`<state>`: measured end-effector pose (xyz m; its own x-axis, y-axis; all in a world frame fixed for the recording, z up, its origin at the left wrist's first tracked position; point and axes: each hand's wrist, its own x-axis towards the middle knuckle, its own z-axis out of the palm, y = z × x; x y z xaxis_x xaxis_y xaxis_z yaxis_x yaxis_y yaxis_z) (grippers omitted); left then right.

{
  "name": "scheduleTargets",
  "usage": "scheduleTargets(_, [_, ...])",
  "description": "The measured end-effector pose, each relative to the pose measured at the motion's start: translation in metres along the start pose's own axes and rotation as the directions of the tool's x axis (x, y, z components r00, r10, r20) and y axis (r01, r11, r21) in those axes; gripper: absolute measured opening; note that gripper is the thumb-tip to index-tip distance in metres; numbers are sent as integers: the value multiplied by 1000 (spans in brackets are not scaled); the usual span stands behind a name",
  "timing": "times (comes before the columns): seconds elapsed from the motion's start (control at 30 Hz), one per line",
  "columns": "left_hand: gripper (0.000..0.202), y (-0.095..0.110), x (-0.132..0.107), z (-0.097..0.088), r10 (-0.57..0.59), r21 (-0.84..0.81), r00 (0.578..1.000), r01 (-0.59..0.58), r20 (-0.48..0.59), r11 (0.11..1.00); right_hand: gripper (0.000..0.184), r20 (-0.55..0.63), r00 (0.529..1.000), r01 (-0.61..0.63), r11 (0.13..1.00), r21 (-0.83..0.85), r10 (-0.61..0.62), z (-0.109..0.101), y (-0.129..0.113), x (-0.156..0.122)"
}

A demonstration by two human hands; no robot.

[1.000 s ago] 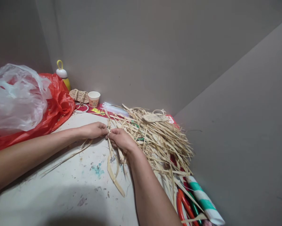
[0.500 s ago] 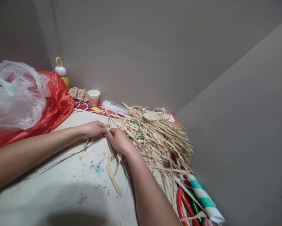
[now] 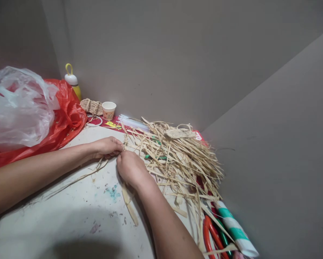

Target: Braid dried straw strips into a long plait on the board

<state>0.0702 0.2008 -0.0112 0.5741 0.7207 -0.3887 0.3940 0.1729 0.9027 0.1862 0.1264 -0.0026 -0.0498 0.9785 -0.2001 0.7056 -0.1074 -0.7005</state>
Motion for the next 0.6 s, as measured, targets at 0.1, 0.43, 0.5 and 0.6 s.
scheduleTargets(0.1, [25, 2, -1, -1, -17, -48, 999, 18, 29, 999, 24, -98, 994, -7, 905, -426, -38, 5, -4, -2])
scheduleTargets(0.43, [29, 6, -9, -4, -11, -215, 993, 36, 114, 976, 28, 134, 978, 207, 686, -697, -160, 6, -33, -35])
scheduleTargets(0.5, [30, 5, -8, -8, 6, -270, 987, 37, 158, 962, 30, 199, 954, 298, 735, -609, -222, -3, -37, -43])
scheduleTargets(0.6, [28, 5, -6, -15, 25, -319, 982, 37, 189, 947, 41, 152, 954, 297, 884, -362, -258, -23, -34, -42])
